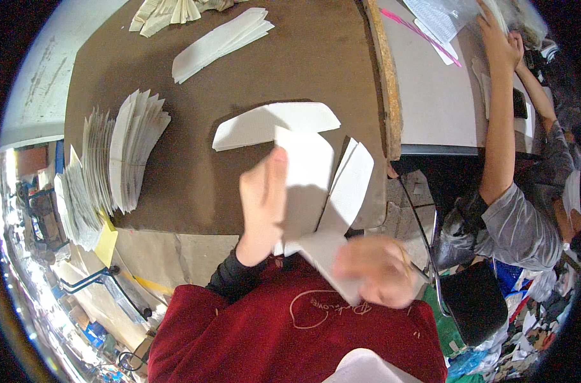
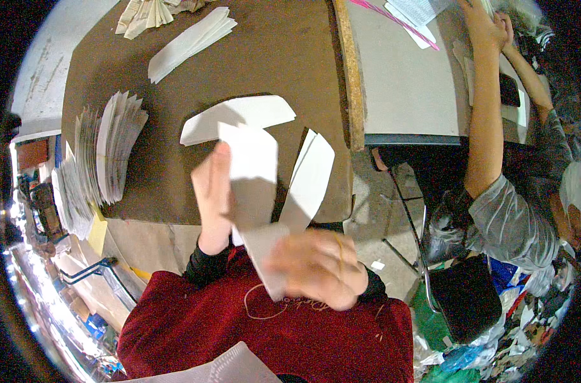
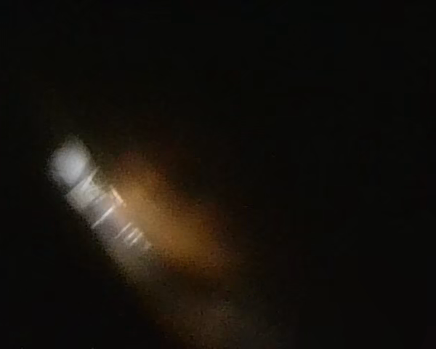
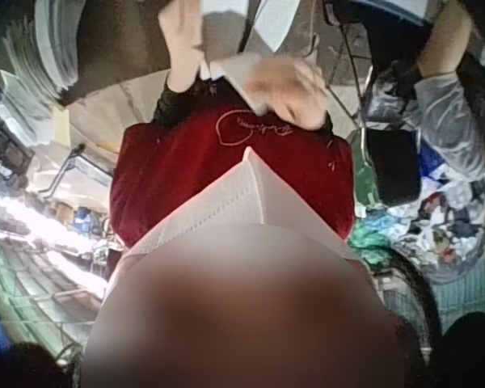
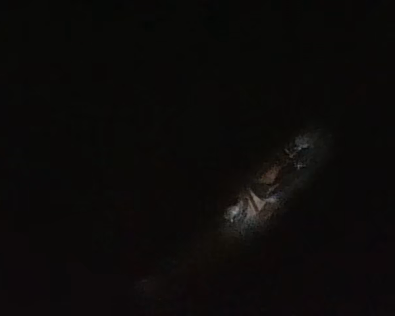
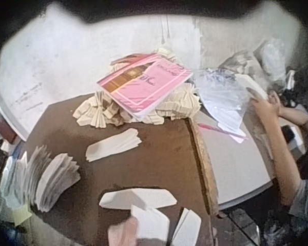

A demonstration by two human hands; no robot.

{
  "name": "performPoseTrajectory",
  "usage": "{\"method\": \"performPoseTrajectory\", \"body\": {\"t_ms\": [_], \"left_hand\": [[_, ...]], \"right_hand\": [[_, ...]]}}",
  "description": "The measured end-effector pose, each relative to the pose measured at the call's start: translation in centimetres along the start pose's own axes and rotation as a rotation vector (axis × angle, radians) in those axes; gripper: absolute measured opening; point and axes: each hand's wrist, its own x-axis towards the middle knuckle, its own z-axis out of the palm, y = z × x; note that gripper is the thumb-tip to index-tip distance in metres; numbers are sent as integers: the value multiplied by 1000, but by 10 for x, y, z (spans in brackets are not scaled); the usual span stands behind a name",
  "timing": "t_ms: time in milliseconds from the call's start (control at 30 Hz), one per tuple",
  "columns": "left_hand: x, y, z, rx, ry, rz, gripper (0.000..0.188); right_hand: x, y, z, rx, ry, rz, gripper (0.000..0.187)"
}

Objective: The person repeatedly folds white paper pieces in half and stacks them on the table. They handle the pieces one at a time, aligning edges and pressing folds before placing each folded piece into a growing stack.

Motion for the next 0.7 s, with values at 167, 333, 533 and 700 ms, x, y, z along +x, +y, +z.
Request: {"method": "performPoseTrajectory", "body": {"t_ms": [167,333,533,700], "left_hand": [[14,0,-10,-116,79,-28,45],[12,8,-5,-182,112,-49,46],[7,-2,-18,-389,218,-49,30],[7,-9,-26,-522,271,41,33]], "right_hand": [[41,-13,-63,444,-338,102,15],[-3,-27,-102,587,-50,-101,18],[28,-22,-114,879,697,-132,20],[12,-15,-68,248,602,471,49]]}}
